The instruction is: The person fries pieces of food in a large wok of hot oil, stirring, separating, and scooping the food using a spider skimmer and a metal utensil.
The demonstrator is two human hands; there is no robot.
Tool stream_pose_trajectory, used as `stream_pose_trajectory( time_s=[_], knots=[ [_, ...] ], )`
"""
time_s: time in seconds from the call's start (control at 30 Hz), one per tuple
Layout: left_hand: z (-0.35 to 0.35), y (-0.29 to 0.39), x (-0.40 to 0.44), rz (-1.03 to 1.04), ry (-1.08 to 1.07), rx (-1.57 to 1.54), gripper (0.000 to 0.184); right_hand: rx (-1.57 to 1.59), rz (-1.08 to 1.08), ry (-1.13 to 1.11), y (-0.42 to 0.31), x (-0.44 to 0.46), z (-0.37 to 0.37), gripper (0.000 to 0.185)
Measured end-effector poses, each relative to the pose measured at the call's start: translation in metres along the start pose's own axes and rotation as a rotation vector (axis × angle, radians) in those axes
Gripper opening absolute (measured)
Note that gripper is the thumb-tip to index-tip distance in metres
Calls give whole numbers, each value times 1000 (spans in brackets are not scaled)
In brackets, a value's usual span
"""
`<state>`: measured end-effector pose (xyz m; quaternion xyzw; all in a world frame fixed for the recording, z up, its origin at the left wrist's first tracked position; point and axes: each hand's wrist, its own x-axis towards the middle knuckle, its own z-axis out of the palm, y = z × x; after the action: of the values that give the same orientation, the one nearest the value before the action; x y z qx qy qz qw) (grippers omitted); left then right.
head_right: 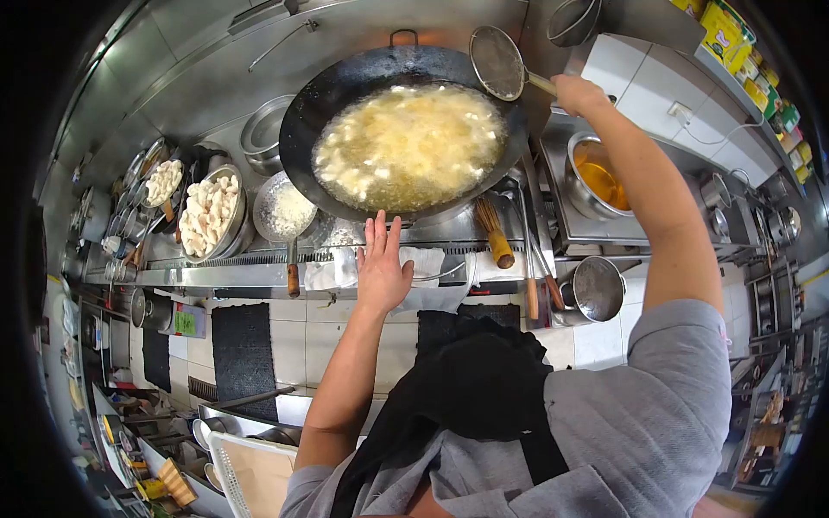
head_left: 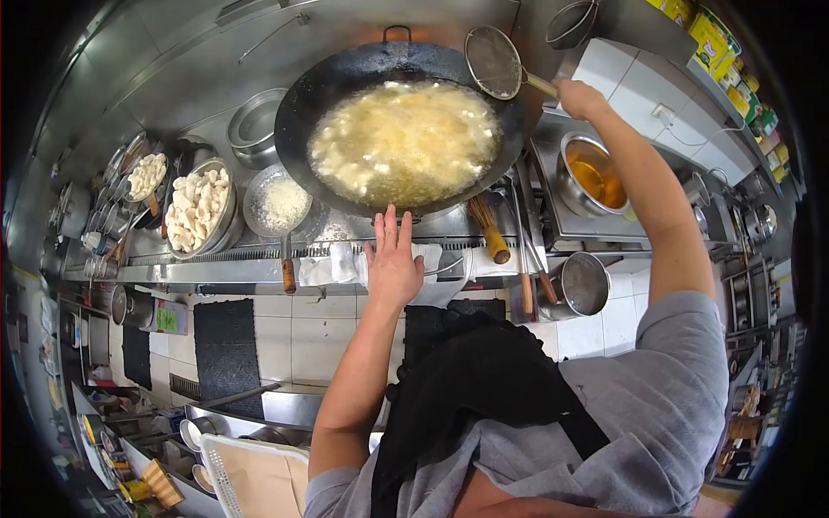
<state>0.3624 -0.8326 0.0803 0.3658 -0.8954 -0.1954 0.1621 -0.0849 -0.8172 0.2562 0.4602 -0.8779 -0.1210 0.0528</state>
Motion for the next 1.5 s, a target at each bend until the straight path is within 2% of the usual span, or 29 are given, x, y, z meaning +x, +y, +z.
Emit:
stream_pose_trajectory(
  time_s=[0.1,0.17,0.23,0.3,0.37,0.43,0.5,0.57,0.7,0.77,0.83,0.87,0.93,1.03,1.1,1.27,1.37,1.5],
  knots=[
    [-3,2,2,-23,-19,1,81,51,-48,-38,-11,24,15,57],
    [-4,5,3,-36,-15,4,81,70,-140,-13,1,64,38,54],
    [-3,9,4,-47,-14,14,82,81,-115,-340,-4,83,37,55],
    [1,14,6,-77,-9,55,86,202,-135,-389,1,102,47,49],
    [2,17,7,-79,6,64,87,592,-20,-608,5,115,59,44],
    [2,20,8,-96,11,63,88,574,-40,-643,-5,128,71,42],
    [0,22,9,-116,14,29,88,719,-24,-819,-20,142,86,45],
    [-1,26,12,-150,-23,27,87,834,-34,-864,-43,151,109,44],
    [3,27,14,-168,-5,17,87,1006,-169,-828,-106,136,133,49],
    [3,29,14,-173,5,21,87,1283,-189,-843,-141,129,162,46],
    [5,31,14,-187,2,34,87,1543,-177,-866,-176,101,158,15],
    [4,32,14,-196,0,46,86,1547,-181,-863,-190,89,152,15],
    [1,33,14,-200,-16,60,85,1803,-186,-861,-209,69,142,7],
    [-2,33,11,-193,-48,92,83,1645,-239,-693,-215,47,127,6],
    [-6,28,9,-176,-59,105,81,1666,-236,-653,-213,27,116,12],
    [-6,13,2,-92,-66,112,80,1425,-224,-482,-187,-7,94,29],
    [-6,6,-3,-54,-44,79,79,1478,-79,-357,-190,-32,69,30],
    [-9,-1,-6,-23,-45,66,77,1328,-100,-366,-184,-46,53,41]
  ],
)
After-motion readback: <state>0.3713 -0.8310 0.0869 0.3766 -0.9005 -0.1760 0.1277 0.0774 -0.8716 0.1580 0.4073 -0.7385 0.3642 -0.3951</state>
